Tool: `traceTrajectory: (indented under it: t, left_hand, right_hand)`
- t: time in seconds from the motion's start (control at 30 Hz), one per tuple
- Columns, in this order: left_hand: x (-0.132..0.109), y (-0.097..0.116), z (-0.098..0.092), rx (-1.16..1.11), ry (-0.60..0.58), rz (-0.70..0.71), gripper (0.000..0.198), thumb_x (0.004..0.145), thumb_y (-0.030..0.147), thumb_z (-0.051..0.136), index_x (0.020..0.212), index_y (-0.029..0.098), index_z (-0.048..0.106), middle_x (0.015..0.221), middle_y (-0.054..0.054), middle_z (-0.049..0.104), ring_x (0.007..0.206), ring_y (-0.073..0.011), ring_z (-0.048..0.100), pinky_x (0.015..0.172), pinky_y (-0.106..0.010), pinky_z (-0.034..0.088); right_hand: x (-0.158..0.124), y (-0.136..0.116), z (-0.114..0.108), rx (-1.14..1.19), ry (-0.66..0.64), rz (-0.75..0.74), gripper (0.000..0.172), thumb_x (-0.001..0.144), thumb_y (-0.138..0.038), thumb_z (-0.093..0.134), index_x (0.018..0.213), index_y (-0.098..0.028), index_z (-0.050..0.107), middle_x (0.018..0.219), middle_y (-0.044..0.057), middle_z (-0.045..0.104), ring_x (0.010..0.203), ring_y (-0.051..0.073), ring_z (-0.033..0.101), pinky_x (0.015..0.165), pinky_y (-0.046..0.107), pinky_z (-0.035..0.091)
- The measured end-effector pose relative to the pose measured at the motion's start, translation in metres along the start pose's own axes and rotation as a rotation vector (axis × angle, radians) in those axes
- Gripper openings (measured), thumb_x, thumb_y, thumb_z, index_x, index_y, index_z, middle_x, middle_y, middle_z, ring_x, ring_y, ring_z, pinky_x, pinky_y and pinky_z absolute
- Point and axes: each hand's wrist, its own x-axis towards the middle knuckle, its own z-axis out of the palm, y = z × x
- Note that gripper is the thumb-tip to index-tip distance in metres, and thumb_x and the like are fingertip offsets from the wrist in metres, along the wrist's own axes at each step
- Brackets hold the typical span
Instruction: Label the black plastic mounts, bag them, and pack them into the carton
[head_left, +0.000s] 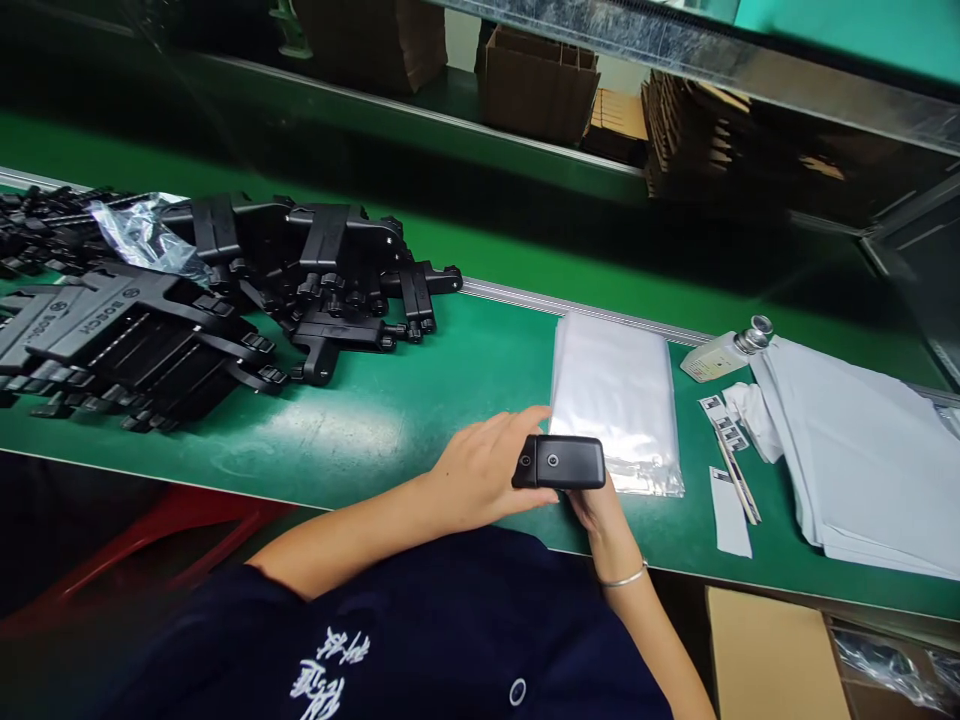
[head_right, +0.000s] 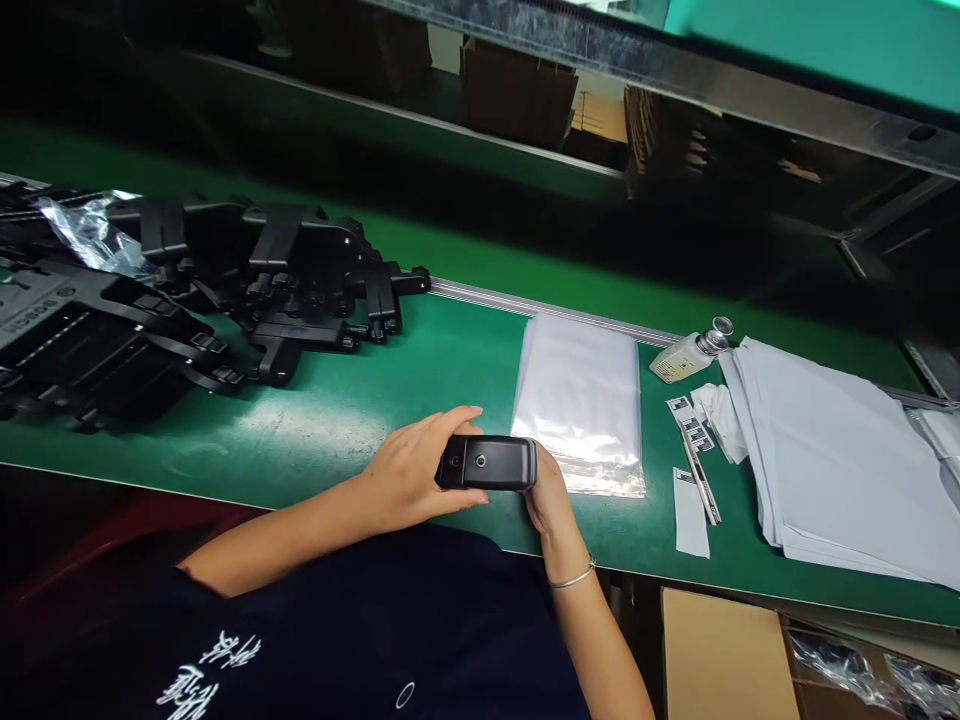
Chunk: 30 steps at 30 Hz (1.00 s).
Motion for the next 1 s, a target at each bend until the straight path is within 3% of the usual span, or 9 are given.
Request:
traceTrajectory:
  t: [0.1, 0.23, 0.37, 0.5, 0.6, 0.73, 0.83, 1.0]
  left_hand:
    - [0.005, -0.001, -0.011, -0.11, -0.007, -0.18, 0.071, 0.07, 0.042, 0.076, 0.132, 0.021, 0.047, 0.115, -0.009, 0.066, 0.105, -0.0282, 0.064, 0.092, -0.041, 0.051]
    - [0.007, -0.021, -0.014, -0.408, 0.067, -0.357, 0.051, 0.073, 0.038, 0.07, 0.119, 0.021, 0.056, 0.111, -0.007, 0.067, 0.101, -0.0255, 0.063, 0.089, -0.037, 0.049]
    - [0.001, -0.046, -0.002, -0.678, 0.095, -0.388, 0.048, 0.08, 0.044, 0.063, 0.118, 0.017, 0.056, 0.108, -0.009, 0.066, 0.101, -0.0248, 0.062, 0.088, -0.035, 0.047]
    - [-0.005, -0.052, 0.005, -0.735, 0.093, -0.42, 0.053, 0.08, 0.053, 0.064, 0.116, 0.015, 0.057, 0.105, -0.009, 0.066, 0.099, -0.0246, 0.061, 0.087, -0.034, 0.046]
    - [-0.009, -0.047, 0.007, -0.746, 0.112, -0.406, 0.061, 0.076, 0.061, 0.065, 0.116, 0.016, 0.056, 0.105, -0.009, 0.065, 0.097, -0.0247, 0.06, 0.086, -0.034, 0.047]
    - [-0.014, -0.041, 0.012, -0.706, 0.176, -0.315, 0.071, 0.075, 0.068, 0.065, 0.125, 0.018, 0.052, 0.112, -0.009, 0.062, 0.101, -0.0255, 0.059, 0.088, -0.036, 0.047]
    - [-0.015, -0.044, 0.01, -0.691, 0.128, -0.19, 0.074, 0.071, 0.067, 0.07, 0.126, 0.021, 0.052, 0.117, -0.01, 0.061, 0.107, -0.0271, 0.058, 0.094, -0.039, 0.045]
    - [-0.015, -0.057, -0.002, -0.699, 0.031, -0.02, 0.062, 0.069, 0.052, 0.08, 0.119, 0.024, 0.057, 0.12, -0.009, 0.062, 0.114, -0.027, 0.058, 0.099, -0.04, 0.043]
  right_hand:
    - [-0.003, -0.001, -0.002, 0.066, -0.029, 0.049, 0.036, 0.07, -0.053, 0.074, 0.082, -0.02, 0.067, 0.059, -0.005, 0.055, 0.045, 0.008, 0.041, 0.051, 0.027, 0.054]
    - [-0.011, -0.01, -0.004, 0.066, -0.05, 0.008, 0.042, 0.076, -0.059, 0.068, 0.092, -0.02, 0.067, 0.05, -0.009, 0.044, 0.041, 0.006, 0.034, 0.054, 0.028, 0.057]
    - [-0.017, -0.017, -0.008, -0.098, -0.042, -0.125, 0.04, 0.085, -0.055, 0.061, 0.104, -0.021, 0.065, 0.052, -0.007, 0.046, 0.046, 0.01, 0.044, 0.056, 0.026, 0.054]
    - [-0.02, -0.018, -0.016, -0.37, -0.035, -0.344, 0.035, 0.089, -0.05, 0.058, 0.114, -0.024, 0.061, 0.068, -0.003, 0.055, 0.062, 0.014, 0.055, 0.061, 0.027, 0.051]
    - [-0.018, -0.019, -0.02, -0.415, -0.069, -0.44, 0.043, 0.09, -0.056, 0.054, 0.122, -0.026, 0.058, 0.085, 0.002, 0.062, 0.072, 0.016, 0.06, 0.067, 0.029, 0.052]
    - [-0.014, -0.017, -0.019, -0.354, -0.253, -0.393, 0.066, 0.076, -0.068, 0.065, 0.127, -0.025, 0.057, 0.113, 0.009, 0.067, 0.102, 0.026, 0.064, 0.085, 0.038, 0.055]
    - [-0.015, -0.018, -0.019, -0.381, -0.218, -0.406, 0.062, 0.072, -0.06, 0.074, 0.121, -0.024, 0.061, 0.113, 0.009, 0.07, 0.105, 0.028, 0.065, 0.09, 0.04, 0.054]
    - [-0.026, -0.028, -0.021, -0.529, -0.156, -0.386, 0.061, 0.071, -0.049, 0.078, 0.125, -0.025, 0.061, 0.118, 0.01, 0.069, 0.107, 0.029, 0.066, 0.091, 0.04, 0.054]
